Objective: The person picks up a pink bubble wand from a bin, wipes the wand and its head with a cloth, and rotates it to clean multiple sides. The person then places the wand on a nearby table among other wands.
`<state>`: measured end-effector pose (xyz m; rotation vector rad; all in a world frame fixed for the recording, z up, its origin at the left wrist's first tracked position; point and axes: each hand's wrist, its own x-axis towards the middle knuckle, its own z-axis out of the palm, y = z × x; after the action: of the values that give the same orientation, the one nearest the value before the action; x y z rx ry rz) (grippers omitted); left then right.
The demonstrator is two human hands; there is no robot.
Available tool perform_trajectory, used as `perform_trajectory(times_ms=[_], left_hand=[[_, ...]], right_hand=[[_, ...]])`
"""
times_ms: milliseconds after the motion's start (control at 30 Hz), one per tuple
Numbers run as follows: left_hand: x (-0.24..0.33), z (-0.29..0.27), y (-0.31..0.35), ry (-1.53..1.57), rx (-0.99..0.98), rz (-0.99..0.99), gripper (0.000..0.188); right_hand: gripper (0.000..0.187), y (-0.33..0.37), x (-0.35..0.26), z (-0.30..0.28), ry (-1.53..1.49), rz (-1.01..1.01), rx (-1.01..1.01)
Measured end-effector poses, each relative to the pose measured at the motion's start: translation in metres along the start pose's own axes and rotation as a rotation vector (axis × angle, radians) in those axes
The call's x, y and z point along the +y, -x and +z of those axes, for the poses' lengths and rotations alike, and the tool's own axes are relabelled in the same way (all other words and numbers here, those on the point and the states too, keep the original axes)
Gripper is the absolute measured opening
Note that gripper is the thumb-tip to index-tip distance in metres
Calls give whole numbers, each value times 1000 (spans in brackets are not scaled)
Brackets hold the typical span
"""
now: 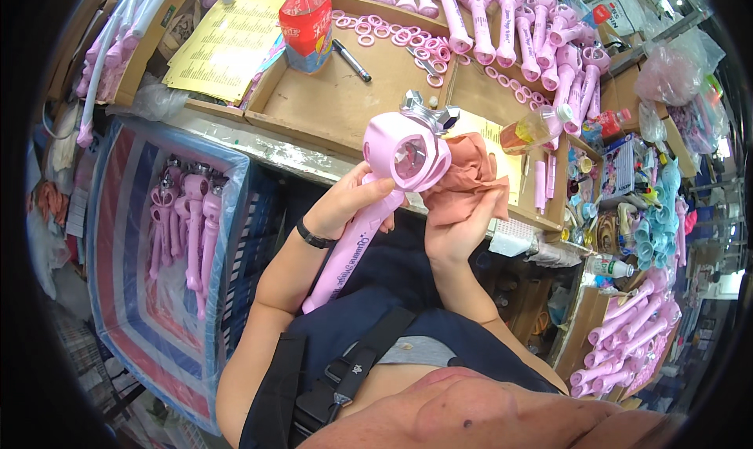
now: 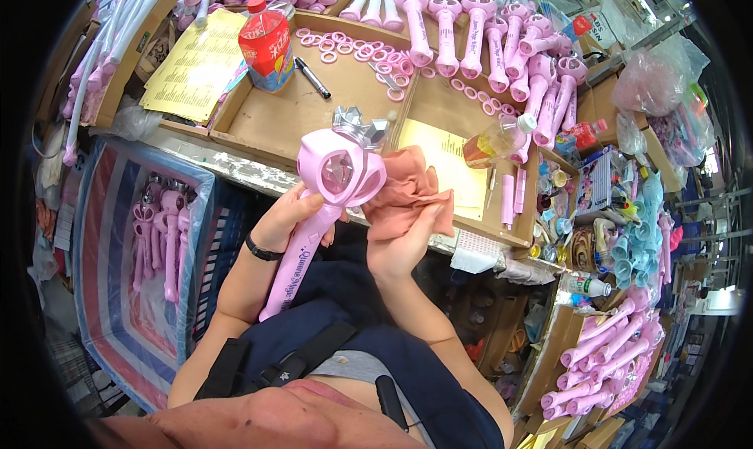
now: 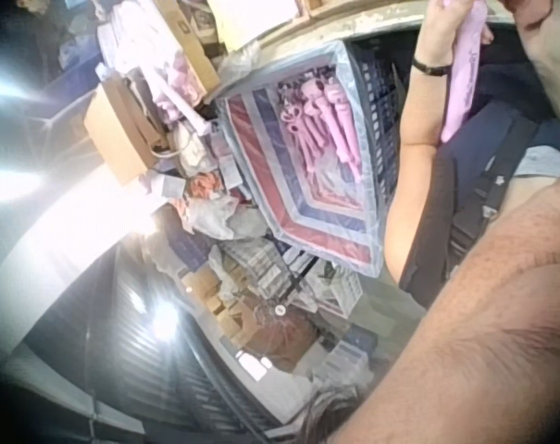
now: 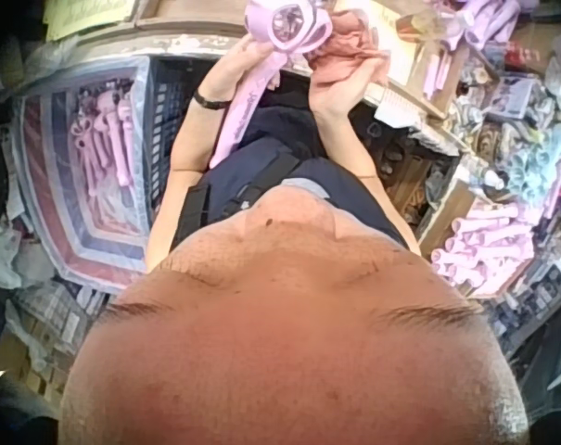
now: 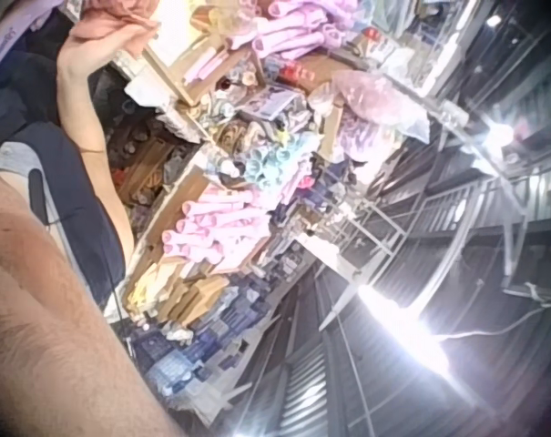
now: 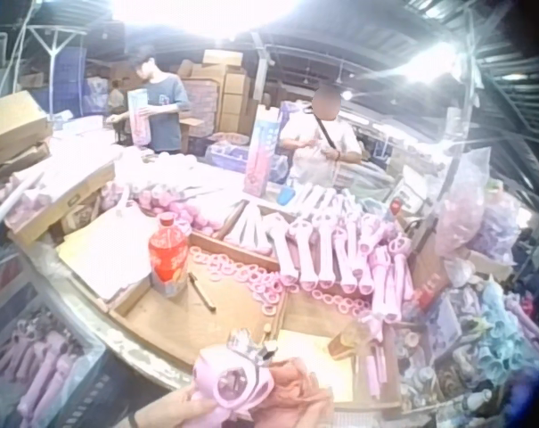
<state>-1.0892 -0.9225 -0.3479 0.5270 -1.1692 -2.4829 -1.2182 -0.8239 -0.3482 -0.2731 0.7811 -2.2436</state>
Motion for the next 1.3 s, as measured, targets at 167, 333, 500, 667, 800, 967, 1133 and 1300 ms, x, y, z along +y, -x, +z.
perform_trajectory(times_ms=[167,333,500,667,800,967,1133,1300], left_hand=[[-11,-6,-3,-3,5,46,58],[-17,-18,-7,235,-155,74,72],[-22,-19,-7,251,-186,106,92],[-21,-20,-6,253,-233,136,96],[-21,-21,-6,262,-231,133,96],[-25,-23,-6,316,-233,119,93],[-21,-22,-3,405,-190,38,74],[-12,-3,-3,-245,196,151,49]], right_hand=[[72,11,13,9,153,-157,-228],[62,14,13,4,152,-164,-200],[59,14,10,0,156,-158,-130],[59,17,7,-1,171,-170,-244],[59,20,7,-2,215,-210,-176],[60,26,3,-5,152,-198,-191],[57,26,3,-3,121,-92,-141],[59,22,15,5,170,13,-160]])
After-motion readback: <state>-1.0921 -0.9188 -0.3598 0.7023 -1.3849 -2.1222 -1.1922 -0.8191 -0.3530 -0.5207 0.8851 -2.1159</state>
